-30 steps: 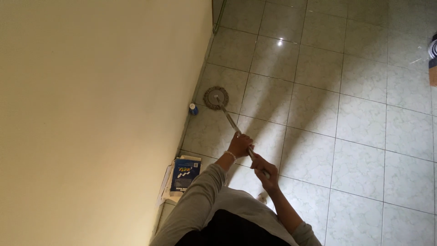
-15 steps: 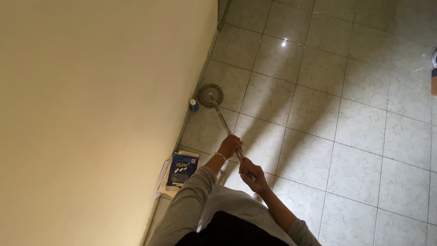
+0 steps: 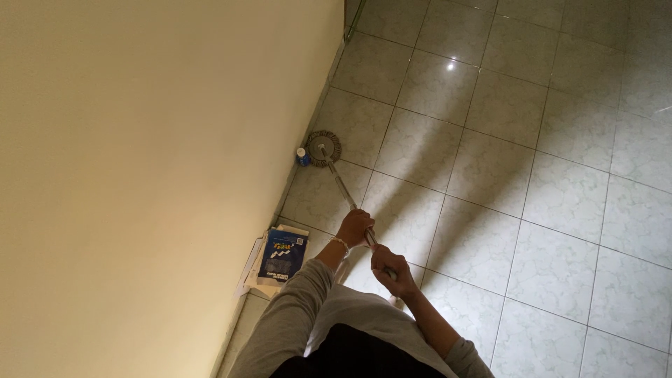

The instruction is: The person mops the tiled floor in a home common area.

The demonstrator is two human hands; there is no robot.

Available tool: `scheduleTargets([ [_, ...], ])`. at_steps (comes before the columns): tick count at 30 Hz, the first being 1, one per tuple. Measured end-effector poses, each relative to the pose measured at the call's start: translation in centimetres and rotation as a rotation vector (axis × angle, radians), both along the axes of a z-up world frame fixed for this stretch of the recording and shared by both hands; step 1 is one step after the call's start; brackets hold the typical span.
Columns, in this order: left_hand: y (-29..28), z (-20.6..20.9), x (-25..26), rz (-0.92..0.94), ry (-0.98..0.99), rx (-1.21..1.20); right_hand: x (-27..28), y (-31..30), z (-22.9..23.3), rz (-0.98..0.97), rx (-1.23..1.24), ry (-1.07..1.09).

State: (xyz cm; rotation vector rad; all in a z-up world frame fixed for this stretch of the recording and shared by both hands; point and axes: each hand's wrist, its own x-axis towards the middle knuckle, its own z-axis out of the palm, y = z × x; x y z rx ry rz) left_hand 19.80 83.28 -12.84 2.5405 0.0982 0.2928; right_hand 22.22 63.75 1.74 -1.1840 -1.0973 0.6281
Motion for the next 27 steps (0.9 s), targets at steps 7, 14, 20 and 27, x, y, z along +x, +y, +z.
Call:
scheduleTargets([
  [7,-1.5,-0.8,-0.4,0.021,-0.007,0.014,0.1,-1.5,0.3,0.019,-0.002,0.012],
  [14,-2.9,0.9,-1.7,0.036,-0.047,-0.036,-0.1,-2.6,1.5,0.05,-0.012,-0.034],
  [20,-4.5,1.8,-3.0,0.08,-0.034,-0.062,-0.3,-3.7,2.5,0.1,-0.032,-0.039],
  [27,-6.2,3.2,-4.7,0.114,-0.048,-0.094,-0.9,-4.9,4.0,0.145,-0.06,-0.018],
])
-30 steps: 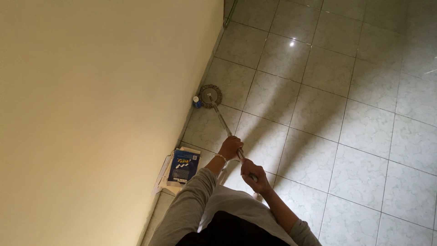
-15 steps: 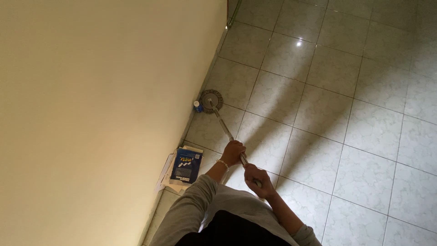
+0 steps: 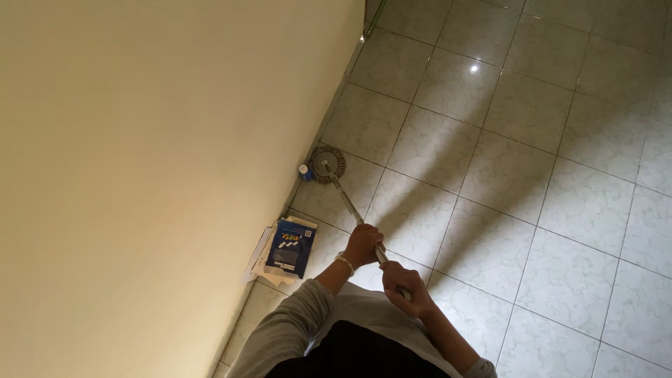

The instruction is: The person mops the tiled floor in a home common area.

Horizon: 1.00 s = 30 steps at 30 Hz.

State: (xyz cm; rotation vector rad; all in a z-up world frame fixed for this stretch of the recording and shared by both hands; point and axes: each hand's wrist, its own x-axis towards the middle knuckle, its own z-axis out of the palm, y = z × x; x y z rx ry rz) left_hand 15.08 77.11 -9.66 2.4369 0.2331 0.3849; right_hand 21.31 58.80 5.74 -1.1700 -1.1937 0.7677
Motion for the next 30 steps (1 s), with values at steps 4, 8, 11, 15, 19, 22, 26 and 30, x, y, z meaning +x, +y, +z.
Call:
scheduleTargets([
  [4,-1.2,1.0,-1.4,0.028,0.022,-0.031,-0.7,-0.8,2.2,0.014,-0.05,0.027],
  [8,-2.7,-0.5,-2.4,0.033,0.007,-0.026,-1.1,-2.1,3.6,0.022,-0.078,0.063],
  [11,-3.3,1.5,-3.4,0.014,-0.005,-0.056,-1.5,-2.7,4.4,0.034,-0.099,0.083],
  [15,-3.6,5.4,-4.7,-0.022,-0.024,-0.083,-1.9,-2.7,6.7,0.068,-0.097,0.048],
  [19,-4.1,7.4,-5.7,-0.009,-0.017,-0.135,-2.3,-3.2,7.0,0.087,-0.109,0.044],
  [22,-4.2,6.1,-5.5,-0.007,0.043,-0.032,-2.2,-2.6,8.1,0.063,-0.129,-0.016],
  [26,-3.4,5.5,-5.0,-0.006,-0.028,-0.009,-2.0,-1.7,9.4,0.145,-0.056,-0.112],
  [30,-1.8,6.8,-3.6,-0.019,-0.221,0.064,-1.7,-0.5,8.6,0.111,-0.022,-0.197],
])
